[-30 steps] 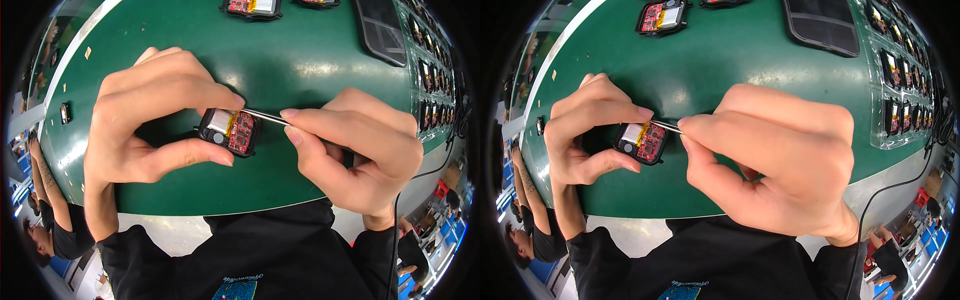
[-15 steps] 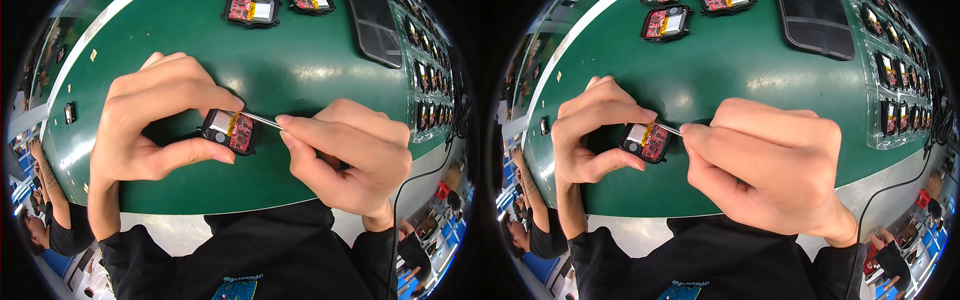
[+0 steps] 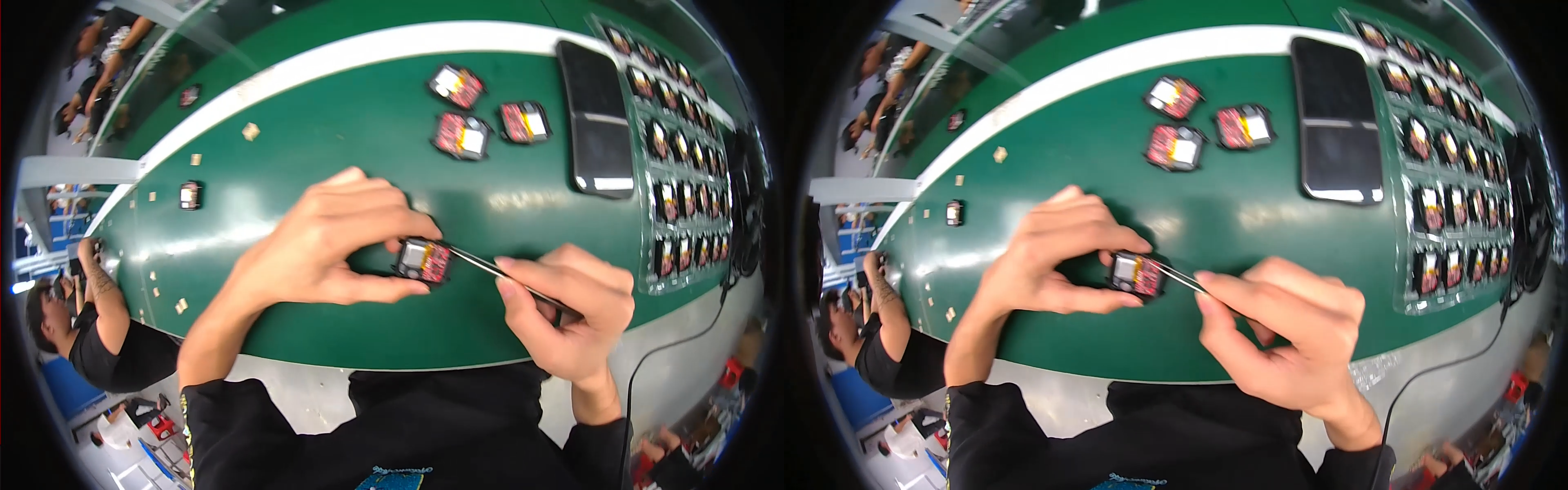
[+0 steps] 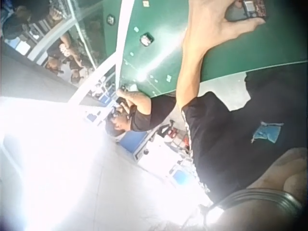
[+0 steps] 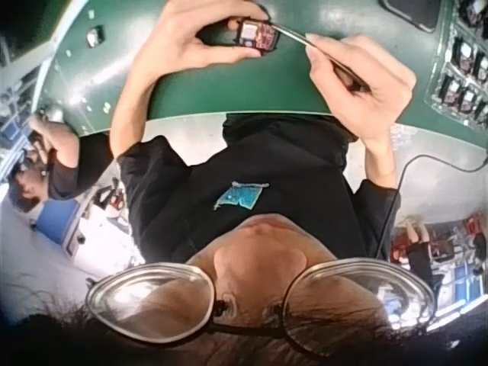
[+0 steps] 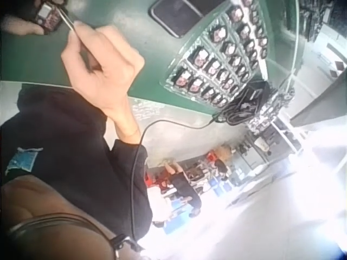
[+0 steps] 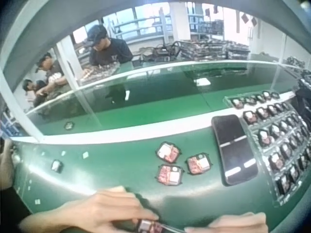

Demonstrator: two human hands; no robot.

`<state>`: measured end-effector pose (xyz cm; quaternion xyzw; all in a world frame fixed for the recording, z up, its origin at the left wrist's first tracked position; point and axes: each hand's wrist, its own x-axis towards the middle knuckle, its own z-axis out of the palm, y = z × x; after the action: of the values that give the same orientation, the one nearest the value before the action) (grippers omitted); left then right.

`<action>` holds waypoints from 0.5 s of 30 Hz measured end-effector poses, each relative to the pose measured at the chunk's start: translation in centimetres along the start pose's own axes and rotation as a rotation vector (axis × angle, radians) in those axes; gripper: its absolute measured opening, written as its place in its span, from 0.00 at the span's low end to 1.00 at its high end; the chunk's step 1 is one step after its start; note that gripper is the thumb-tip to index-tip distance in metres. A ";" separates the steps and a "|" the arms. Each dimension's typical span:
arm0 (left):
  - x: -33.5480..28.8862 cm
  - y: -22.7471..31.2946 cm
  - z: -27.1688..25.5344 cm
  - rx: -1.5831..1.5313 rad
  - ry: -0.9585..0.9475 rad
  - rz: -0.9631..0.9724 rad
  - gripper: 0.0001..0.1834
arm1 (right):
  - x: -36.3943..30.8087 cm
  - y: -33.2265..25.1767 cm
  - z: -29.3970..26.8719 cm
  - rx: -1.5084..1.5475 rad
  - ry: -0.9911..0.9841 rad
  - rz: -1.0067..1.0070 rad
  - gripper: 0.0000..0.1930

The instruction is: The person is assembling small electronic components, specifically attaching a yellow ribbon cable using tweezers and their fingers.

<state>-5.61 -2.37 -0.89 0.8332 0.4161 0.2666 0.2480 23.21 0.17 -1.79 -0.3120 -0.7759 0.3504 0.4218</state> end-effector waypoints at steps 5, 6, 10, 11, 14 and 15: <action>0.1 -1.0 -1.3 0.042 0.040 -0.055 0.24 | -0.4 -0.6 -0.2 -0.020 -0.003 0.077 0.12; 0.1 -1.5 -1.5 0.026 0.065 -0.063 0.25 | -0.5 -0.5 -0.2 -0.011 0.001 0.076 0.11; 0.4 -2.6 -2.9 0.093 0.145 -0.211 0.29 | -0.6 -0.2 -0.2 0.020 0.011 0.061 0.11; 0.5 -2.8 -3.2 0.073 0.195 -0.249 0.29 | -0.6 -0.1 -0.1 0.031 0.015 0.069 0.11; 0.4 -5.5 -5.6 0.184 0.296 -0.255 0.25 | -0.6 -0.3 -0.4 0.033 0.042 0.086 0.10; -0.5 -6.4 -7.2 0.300 0.302 -0.294 0.24 | -0.6 -0.1 -0.2 0.056 0.043 0.089 0.10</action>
<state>-14.18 1.97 0.21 0.7420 0.6001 0.2841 0.0928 23.61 -0.27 -1.93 -0.3419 -0.7418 0.3837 0.4308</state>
